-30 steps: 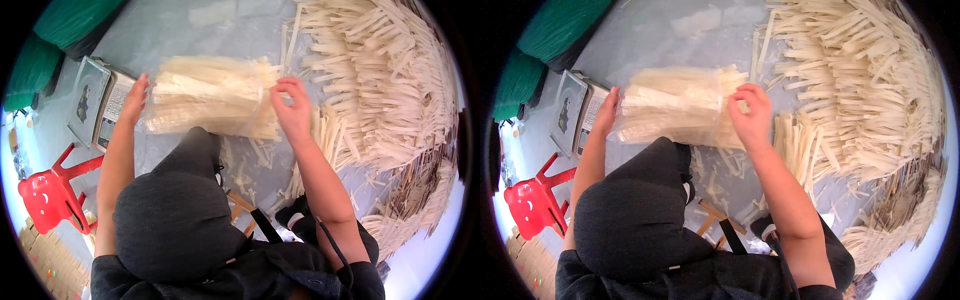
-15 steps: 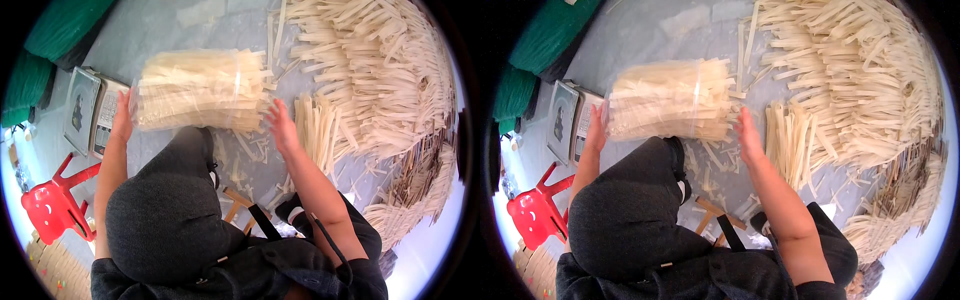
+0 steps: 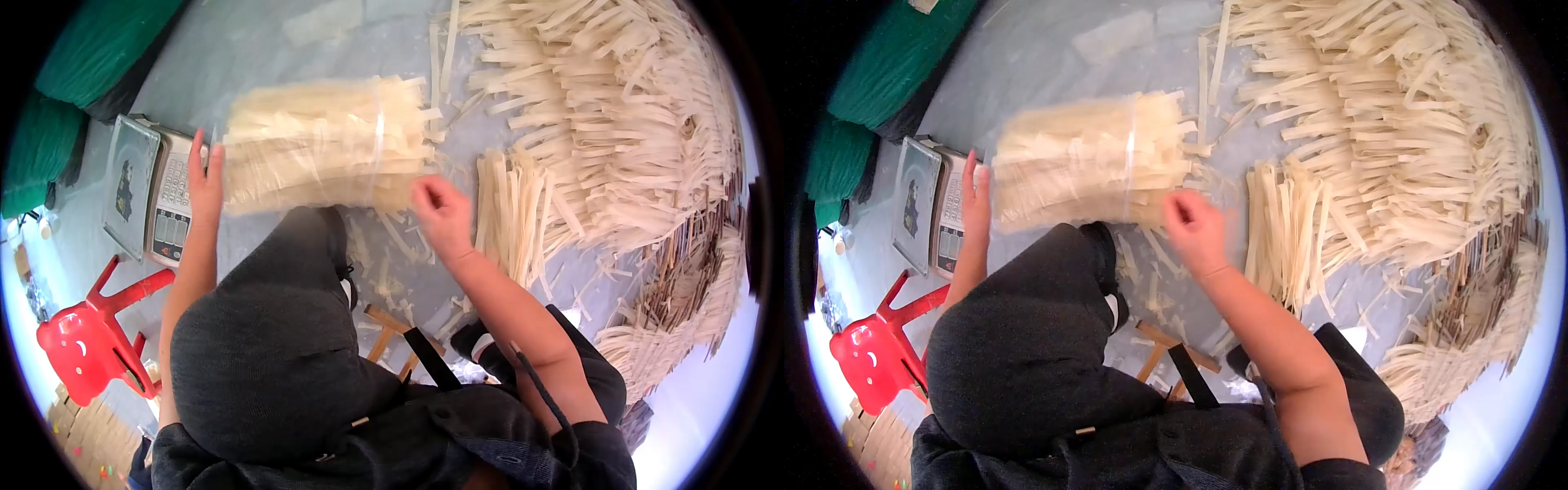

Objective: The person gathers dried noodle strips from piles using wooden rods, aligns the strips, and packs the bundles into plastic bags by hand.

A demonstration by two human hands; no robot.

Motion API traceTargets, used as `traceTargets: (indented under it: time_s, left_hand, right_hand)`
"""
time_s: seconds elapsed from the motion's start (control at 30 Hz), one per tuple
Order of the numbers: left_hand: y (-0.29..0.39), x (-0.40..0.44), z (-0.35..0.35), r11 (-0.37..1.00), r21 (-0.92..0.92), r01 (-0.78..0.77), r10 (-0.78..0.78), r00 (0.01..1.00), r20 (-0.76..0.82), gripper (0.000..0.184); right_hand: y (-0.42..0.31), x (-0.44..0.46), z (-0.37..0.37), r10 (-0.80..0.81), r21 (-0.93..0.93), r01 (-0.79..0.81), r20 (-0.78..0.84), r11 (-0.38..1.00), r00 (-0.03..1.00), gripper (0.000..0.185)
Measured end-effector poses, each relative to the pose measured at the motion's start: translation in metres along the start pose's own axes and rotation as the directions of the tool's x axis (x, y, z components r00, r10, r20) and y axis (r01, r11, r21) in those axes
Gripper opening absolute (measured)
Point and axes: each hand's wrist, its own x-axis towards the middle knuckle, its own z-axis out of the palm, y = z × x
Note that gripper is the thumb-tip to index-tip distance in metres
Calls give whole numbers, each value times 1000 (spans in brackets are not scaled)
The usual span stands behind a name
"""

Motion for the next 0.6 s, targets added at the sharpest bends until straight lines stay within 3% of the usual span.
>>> traceTargets:
  time_s: [0.03,0.07,0.1,0.13,0.2,0.23,0.3,0.4,0.47,0.53,0.57,0.6]
  left_hand:
    - [16,-8,9,1000,0,2,-2,1000,4,79]
    - [45,-18,21,931,278,-235,221,972,82,80]
    - [66,-26,32,735,503,-455,402,889,217,83]
    - [77,-32,41,737,491,-465,411,884,222,83]
    - [91,-45,59,546,548,-634,423,773,473,87]
    - [90,-48,62,552,563,-615,363,786,501,90]
    - [71,-36,61,538,573,-618,372,784,497,90]
    - [62,-33,58,515,599,-613,384,790,479,89]
    - [70,-42,59,491,580,-650,366,758,540,85]
    - [71,-54,35,548,549,-631,362,771,524,80]
    - [68,-65,16,531,609,-589,333,806,489,80]
    - [64,-78,-3,613,605,-508,315,859,403,79]
  right_hand:
    - [-4,-7,12,-46,-53,54,130,997,990,34]
    - [-3,-11,32,-61,-62,69,124,996,990,30]
    - [2,-13,52,-75,-72,83,112,994,991,25]
    - [5,-12,66,-73,-78,80,98,994,993,25]
    - [12,-7,74,-66,-172,71,34,983,997,19]
    - [9,-8,65,-64,-181,65,12,981,998,19]
    - [-3,-13,51,-90,-36,97,170,995,981,20]
    - [13,-11,32,-141,-23,145,130,989,981,17]
    - [16,-13,26,26,-123,-18,66,992,997,16]
    - [22,-12,12,30,-130,-23,53,991,998,16]
    - [14,-13,2,-38,-173,46,49,984,998,20]
    - [27,-8,-10,-115,-256,132,81,957,990,18]
